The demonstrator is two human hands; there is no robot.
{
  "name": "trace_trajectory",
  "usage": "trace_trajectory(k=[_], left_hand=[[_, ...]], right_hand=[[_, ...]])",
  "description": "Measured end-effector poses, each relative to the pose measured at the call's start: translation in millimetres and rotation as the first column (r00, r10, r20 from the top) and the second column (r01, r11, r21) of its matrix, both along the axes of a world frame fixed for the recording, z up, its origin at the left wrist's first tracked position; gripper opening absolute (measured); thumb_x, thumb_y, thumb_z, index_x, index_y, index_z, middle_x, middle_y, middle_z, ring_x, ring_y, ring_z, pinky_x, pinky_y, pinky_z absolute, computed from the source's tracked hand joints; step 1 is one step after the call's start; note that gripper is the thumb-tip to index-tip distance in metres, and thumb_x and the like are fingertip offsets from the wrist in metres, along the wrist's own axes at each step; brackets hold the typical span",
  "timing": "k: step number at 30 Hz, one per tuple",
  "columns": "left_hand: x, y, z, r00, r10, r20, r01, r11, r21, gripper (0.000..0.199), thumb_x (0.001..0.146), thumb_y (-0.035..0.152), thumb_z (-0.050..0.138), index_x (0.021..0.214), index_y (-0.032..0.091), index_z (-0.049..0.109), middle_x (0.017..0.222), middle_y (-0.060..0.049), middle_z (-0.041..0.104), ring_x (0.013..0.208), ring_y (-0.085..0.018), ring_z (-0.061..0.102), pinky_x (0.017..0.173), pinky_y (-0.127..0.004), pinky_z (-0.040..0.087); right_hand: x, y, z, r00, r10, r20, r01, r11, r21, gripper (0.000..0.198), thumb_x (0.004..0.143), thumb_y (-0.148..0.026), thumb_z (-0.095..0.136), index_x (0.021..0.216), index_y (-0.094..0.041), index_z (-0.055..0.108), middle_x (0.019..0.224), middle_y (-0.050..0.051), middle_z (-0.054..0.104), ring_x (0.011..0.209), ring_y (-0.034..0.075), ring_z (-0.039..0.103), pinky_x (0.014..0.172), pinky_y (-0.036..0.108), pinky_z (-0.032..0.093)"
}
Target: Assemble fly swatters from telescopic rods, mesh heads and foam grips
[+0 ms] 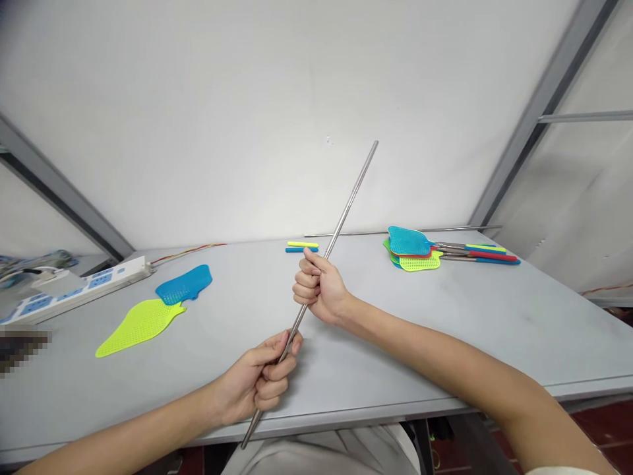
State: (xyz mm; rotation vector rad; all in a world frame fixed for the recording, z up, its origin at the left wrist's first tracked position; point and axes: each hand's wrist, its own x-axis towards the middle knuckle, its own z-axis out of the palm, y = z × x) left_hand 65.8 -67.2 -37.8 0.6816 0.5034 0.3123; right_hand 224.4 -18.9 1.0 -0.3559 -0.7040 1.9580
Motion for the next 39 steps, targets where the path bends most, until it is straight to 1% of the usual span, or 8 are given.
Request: trace_trajectory(k=[10,23,29,34,36,39], left_hand=[[-1.5,0.1,-3.4,1.000,-0.009,-0.007,0.009,0.999,-0.034,0.024,0.081,0.039,0.035,0.070,0.019,0.039,0.043,0.009,0.015,0.031,-0.002,0.009,0.029,-0.013,0.008],[-1.3,0.1,-4.9,0.999,-0.035,0.010,0.035,0.999,-0.019,0.022,0.081,0.036,0.034,0.067,0.019,0.038,0.042,0.009,0.016,0.030,-0.002,0.010,0.029,-0.013,0.007],[-1.1,-2.8,-5.9,0.998,0.032,-0.052,-0.031,0.999,0.026,0.022,0.081,0.038,0.034,0.069,0.019,0.038,0.042,0.009,0.016,0.029,-0.002,0.009,0.028,-0.013,0.007],[0.1,-4.1,-5.5,0.997,0.059,-0.053,-0.057,0.998,0.036,0.023,0.081,0.039,0.034,0.069,0.019,0.038,0.042,0.009,0.016,0.030,-0.002,0.009,0.028,-0.013,0.006],[0.8,-3.6,-4.2,0.997,0.060,-0.049,-0.058,0.998,0.033,0.025,0.080,0.041,0.034,0.069,0.019,0.038,0.041,0.009,0.016,0.030,-0.002,0.009,0.028,-0.013,0.006],[2.0,-2.7,-1.6,0.998,0.024,-0.061,-0.024,1.000,0.010,0.036,0.079,0.051,0.028,0.069,0.019,0.040,0.041,0.009,0.015,0.030,-0.002,0.009,0.028,-0.013,0.006]], right_hand=[[-5.7,-2.9,-9.1,0.999,0.033,-0.034,-0.034,0.999,-0.038,0.044,0.078,-0.036,0.039,0.050,-0.017,0.012,0.038,-0.008,0.008,0.032,0.005,0.006,0.032,0.018,0.007],[-8.3,-8.2,-11.1,1.000,0.013,0.006,-0.013,1.000,-0.018,0.043,0.078,-0.038,0.038,0.049,-0.017,0.014,0.037,-0.008,0.008,0.031,0.004,0.008,0.032,0.017,0.009],[-11.9,-10.9,-16.2,0.999,0.044,-0.016,-0.044,0.998,-0.042,0.043,0.079,-0.038,0.037,0.049,-0.017,0.014,0.037,-0.008,0.009,0.032,0.004,0.008,0.032,0.017,0.009],[-13.4,-11.2,-15.6,0.997,0.068,-0.032,-0.070,0.997,-0.039,0.043,0.079,-0.038,0.037,0.049,-0.017,0.014,0.038,-0.008,0.010,0.032,0.004,0.009,0.032,0.017,0.009],[-13.6,-10.5,-12.6,0.997,0.074,-0.017,-0.074,0.997,-0.031,0.042,0.078,-0.038,0.038,0.050,-0.017,0.015,0.038,-0.008,0.010,0.033,0.004,0.009,0.032,0.017,0.008],[-14.0,-9.4,-9.2,0.996,0.090,-0.009,-0.090,0.996,-0.015,0.042,0.078,-0.037,0.039,0.050,-0.017,0.016,0.039,-0.008,0.010,0.033,0.004,0.010,0.033,0.016,0.009]])
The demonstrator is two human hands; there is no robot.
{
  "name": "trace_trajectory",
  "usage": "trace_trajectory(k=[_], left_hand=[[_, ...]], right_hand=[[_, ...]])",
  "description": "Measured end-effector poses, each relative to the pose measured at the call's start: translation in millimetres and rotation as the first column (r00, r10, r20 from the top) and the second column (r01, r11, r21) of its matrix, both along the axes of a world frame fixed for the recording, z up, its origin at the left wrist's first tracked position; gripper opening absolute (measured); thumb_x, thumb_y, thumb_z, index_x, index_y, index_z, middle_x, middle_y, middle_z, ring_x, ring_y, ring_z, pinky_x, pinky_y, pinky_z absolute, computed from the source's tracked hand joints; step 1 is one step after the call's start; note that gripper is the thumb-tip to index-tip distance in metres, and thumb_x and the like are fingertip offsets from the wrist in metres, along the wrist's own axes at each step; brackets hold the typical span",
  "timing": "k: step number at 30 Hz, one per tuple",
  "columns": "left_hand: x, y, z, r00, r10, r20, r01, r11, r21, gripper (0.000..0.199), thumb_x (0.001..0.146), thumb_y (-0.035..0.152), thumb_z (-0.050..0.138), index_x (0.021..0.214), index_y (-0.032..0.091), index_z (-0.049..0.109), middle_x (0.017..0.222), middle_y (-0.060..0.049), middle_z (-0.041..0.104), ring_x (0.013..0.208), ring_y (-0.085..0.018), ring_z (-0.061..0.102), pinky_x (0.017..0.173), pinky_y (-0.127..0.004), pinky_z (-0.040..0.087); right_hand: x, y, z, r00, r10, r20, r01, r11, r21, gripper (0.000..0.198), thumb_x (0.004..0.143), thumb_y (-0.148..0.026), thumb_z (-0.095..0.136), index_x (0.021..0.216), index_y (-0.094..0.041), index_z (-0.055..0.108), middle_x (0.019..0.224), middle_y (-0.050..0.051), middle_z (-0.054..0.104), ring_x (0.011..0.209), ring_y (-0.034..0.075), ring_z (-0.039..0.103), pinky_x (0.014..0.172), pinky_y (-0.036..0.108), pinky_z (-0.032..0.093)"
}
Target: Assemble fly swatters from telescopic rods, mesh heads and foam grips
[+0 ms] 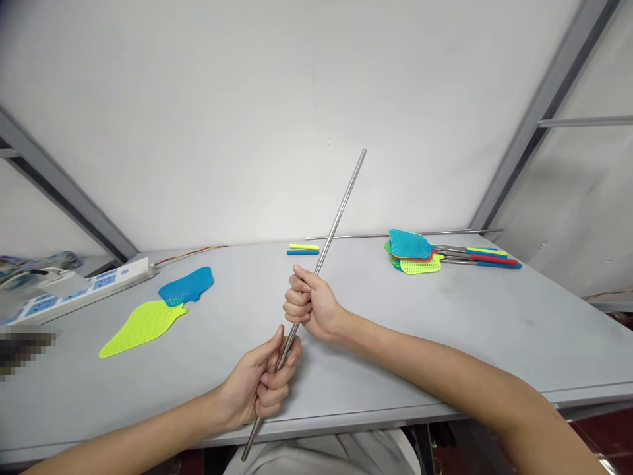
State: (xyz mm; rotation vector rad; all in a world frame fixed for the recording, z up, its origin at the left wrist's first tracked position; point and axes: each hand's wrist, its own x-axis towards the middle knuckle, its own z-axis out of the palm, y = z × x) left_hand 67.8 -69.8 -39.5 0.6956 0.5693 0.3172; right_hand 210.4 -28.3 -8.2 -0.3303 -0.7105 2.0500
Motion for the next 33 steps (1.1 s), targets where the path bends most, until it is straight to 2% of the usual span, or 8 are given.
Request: trace_trajectory(k=[3,8,21,33], left_hand=[[0.9,-0.3,1.7,1.000,-0.017,-0.020,0.017,1.000,0.009,0.042,0.077,0.056,0.024,0.068,0.018,0.040,0.040,0.009,0.015,0.030,-0.002,0.009,0.028,-0.014,0.006],[1.5,-2.3,1.6,0.999,0.008,-0.042,-0.006,0.998,0.060,0.036,0.079,0.050,0.027,0.066,0.019,0.038,0.040,0.008,0.014,0.030,-0.003,0.009,0.028,-0.014,0.006],[0.7,0.1,0.2,0.999,0.005,-0.054,-0.003,1.000,0.026,0.035,0.078,0.051,0.030,0.066,0.019,0.038,0.042,0.008,0.013,0.031,-0.002,0.008,0.027,-0.014,0.005],[-2.0,11.4,-2.0,0.999,-0.042,-0.012,0.040,0.990,-0.135,0.033,0.077,0.048,0.037,0.066,0.017,0.041,0.042,0.008,0.012,0.030,-0.002,0.011,0.026,-0.013,0.006]], right_hand=[[-0.2,1.1,-0.8,1.000,0.010,-0.015,-0.010,1.000,0.006,0.041,0.078,-0.037,0.040,0.050,-0.017,0.017,0.039,-0.008,0.010,0.033,0.004,0.010,0.033,0.016,0.009],[1.0,2.8,-5.3,1.000,0.009,-0.013,-0.010,1.000,-0.017,0.040,0.078,-0.036,0.041,0.051,-0.017,0.019,0.040,-0.008,0.011,0.033,0.004,0.011,0.033,0.016,0.009],[1.0,7.7,-11.1,0.999,0.014,-0.035,-0.016,0.998,-0.061,0.039,0.077,-0.034,0.043,0.052,-0.017,0.019,0.040,-0.008,0.012,0.034,0.004,0.012,0.033,0.016,0.011],[0.8,18.7,-22.1,0.998,0.003,-0.065,-0.012,0.989,-0.145,0.036,0.077,-0.030,0.043,0.051,-0.017,0.020,0.039,-0.009,0.013,0.033,0.004,0.012,0.033,0.016,0.011]])
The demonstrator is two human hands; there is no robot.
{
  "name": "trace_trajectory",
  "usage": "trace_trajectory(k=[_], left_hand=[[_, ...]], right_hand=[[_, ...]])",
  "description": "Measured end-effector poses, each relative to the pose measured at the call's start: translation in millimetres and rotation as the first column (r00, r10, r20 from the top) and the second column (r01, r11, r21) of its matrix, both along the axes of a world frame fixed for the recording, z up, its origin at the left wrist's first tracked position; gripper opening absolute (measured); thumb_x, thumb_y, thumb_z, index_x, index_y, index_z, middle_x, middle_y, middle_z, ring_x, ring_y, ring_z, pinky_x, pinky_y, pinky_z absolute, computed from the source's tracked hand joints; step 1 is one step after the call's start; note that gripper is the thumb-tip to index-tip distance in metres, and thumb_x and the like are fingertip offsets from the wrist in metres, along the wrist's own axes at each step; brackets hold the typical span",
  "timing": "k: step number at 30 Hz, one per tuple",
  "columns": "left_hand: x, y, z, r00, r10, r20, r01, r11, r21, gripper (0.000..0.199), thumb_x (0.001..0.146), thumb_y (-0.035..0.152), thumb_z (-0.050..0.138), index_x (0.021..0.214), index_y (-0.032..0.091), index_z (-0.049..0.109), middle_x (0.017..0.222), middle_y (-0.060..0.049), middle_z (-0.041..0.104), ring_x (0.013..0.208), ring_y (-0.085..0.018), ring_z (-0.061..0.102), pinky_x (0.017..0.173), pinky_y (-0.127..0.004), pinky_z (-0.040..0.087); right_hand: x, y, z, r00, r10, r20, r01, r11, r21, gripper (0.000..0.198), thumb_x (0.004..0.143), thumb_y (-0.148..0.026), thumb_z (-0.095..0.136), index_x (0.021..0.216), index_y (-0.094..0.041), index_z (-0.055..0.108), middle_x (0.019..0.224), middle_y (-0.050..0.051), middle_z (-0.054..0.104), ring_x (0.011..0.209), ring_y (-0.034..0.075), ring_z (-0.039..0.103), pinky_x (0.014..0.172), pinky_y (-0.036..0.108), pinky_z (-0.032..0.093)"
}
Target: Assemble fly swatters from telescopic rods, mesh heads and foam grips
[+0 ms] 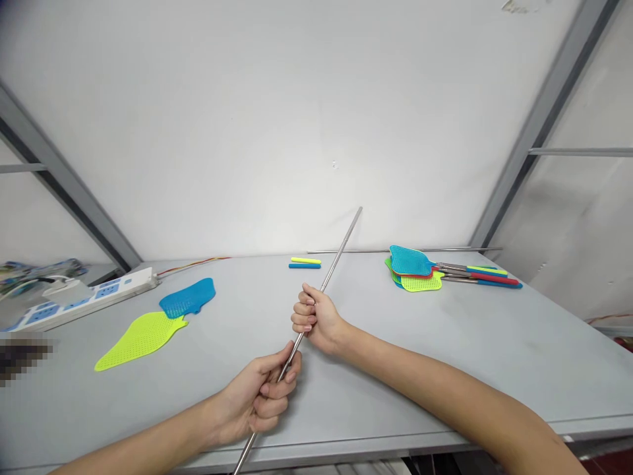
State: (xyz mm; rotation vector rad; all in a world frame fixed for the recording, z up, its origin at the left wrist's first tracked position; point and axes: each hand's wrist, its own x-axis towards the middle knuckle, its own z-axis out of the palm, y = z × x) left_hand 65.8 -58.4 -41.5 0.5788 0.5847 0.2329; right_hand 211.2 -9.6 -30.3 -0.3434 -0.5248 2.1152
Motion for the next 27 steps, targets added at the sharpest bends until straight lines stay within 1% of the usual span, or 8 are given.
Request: trace_trajectory(k=[12,19,27], left_hand=[[0.8,4.7,2.8,1.000,-0.013,0.027,0.014,0.999,-0.050,0.031,0.077,0.044,0.039,0.068,0.016,0.045,0.040,0.008,0.015,0.029,-0.001,0.013,0.026,-0.013,0.007],[1.8,4.5,5.8,1.000,-0.009,0.025,0.010,0.998,-0.067,0.030,0.076,0.044,0.041,0.070,0.015,0.047,0.038,0.009,0.017,0.028,-0.001,0.012,0.026,-0.013,0.007],[1.4,6.7,5.7,1.000,-0.003,0.012,0.003,0.999,-0.046,0.031,0.076,0.044,0.041,0.069,0.015,0.047,0.039,0.009,0.017,0.029,-0.001,0.009,0.027,-0.014,0.005]], right_hand=[[-0.4,3.5,-6.7,0.998,-0.064,-0.015,0.063,0.997,-0.043,0.034,0.075,-0.029,0.045,0.051,-0.017,0.022,0.039,-0.009,0.014,0.033,0.003,0.013,0.032,0.016,0.011],[-0.8,3.0,-7.4,0.995,-0.097,-0.014,0.096,0.994,-0.054,0.034,0.074,-0.029,0.045,0.051,-0.017,0.022,0.039,-0.009,0.014,0.032,0.003,0.014,0.032,0.016,0.012],[-3.4,3.0,-9.0,0.975,-0.221,0.008,0.221,0.970,-0.103,0.031,0.073,-0.028,0.045,0.051,-0.017,0.025,0.038,-0.009,0.015,0.031,0.003,0.015,0.031,0.015,0.013]])
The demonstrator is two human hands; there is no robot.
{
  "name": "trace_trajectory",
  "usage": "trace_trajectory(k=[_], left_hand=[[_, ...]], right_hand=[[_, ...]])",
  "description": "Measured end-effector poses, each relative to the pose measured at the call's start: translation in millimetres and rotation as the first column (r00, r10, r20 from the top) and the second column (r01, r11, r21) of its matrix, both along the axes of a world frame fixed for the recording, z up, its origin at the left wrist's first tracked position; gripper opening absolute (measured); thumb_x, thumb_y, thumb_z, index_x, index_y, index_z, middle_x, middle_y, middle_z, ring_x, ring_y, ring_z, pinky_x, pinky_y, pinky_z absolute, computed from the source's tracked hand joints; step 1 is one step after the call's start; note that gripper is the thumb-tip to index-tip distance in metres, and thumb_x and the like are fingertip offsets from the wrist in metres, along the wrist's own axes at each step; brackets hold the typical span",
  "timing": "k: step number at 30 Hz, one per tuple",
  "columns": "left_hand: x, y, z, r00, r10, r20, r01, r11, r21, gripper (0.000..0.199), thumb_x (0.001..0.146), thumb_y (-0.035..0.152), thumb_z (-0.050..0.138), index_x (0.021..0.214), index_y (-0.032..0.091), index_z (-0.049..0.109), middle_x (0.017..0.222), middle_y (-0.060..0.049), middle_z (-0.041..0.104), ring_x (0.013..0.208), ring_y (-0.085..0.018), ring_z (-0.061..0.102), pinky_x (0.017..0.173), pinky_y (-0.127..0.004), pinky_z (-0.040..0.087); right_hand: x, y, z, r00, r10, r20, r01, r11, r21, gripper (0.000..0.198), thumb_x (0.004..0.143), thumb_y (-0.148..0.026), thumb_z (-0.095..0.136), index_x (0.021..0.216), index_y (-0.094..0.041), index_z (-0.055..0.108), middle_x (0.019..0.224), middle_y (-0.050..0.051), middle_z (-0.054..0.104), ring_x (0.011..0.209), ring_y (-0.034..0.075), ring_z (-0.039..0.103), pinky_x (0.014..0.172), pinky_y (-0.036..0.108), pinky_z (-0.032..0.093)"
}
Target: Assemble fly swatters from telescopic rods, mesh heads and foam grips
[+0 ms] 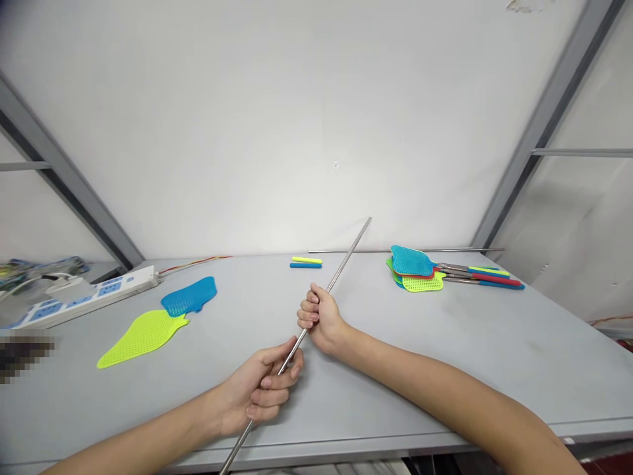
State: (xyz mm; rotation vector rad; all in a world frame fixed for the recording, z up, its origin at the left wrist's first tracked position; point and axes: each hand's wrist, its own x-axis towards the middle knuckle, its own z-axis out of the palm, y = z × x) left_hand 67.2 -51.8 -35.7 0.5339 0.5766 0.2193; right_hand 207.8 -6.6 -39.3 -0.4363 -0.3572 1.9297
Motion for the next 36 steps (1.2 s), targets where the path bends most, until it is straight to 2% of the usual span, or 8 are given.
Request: trace_trajectory(k=[9,21,36], left_hand=[[1.4,1.1,-0.5,0.995,-0.034,0.089,0.038,0.998,-0.040,0.030,0.079,0.041,0.037,0.070,0.014,0.046,0.043,0.008,0.019,0.031,-0.001,0.014,0.029,-0.013,0.008],[0.1,3.2,0.6,0.998,-0.003,0.059,0.004,1.000,-0.020,0.030,0.078,0.041,0.038,0.070,0.012,0.046,0.047,0.008,0.019,0.034,-0.001,0.014,0.032,-0.013,0.010],[-1.1,4.6,3.4,0.999,0.022,0.038,-0.020,0.999,-0.045,0.025,0.078,0.035,0.042,0.071,0.011,0.046,0.050,0.008,0.016,0.035,0.000,0.012,0.032,-0.011,0.011]], right_hand=[[1.7,3.9,-2.6,0.999,-0.047,0.015,0.048,0.997,-0.065,0.029,0.074,-0.026,0.043,0.051,-0.017,0.027,0.037,-0.010,0.016,0.029,0.003,0.015,0.030,0.015,0.013],[4.3,8.6,-0.8,0.989,-0.147,0.032,0.149,0.987,-0.066,0.029,0.075,-0.026,0.040,0.051,-0.017,0.026,0.036,-0.010,0.016,0.028,0.003,0.014,0.029,0.015,0.012],[6.3,11.9,1.9,0.980,-0.191,0.056,0.196,0.977,-0.088,0.028,0.075,-0.025,0.038,0.051,-0.017,0.026,0.035,-0.009,0.018,0.027,0.003,0.015,0.030,0.016,0.013]])
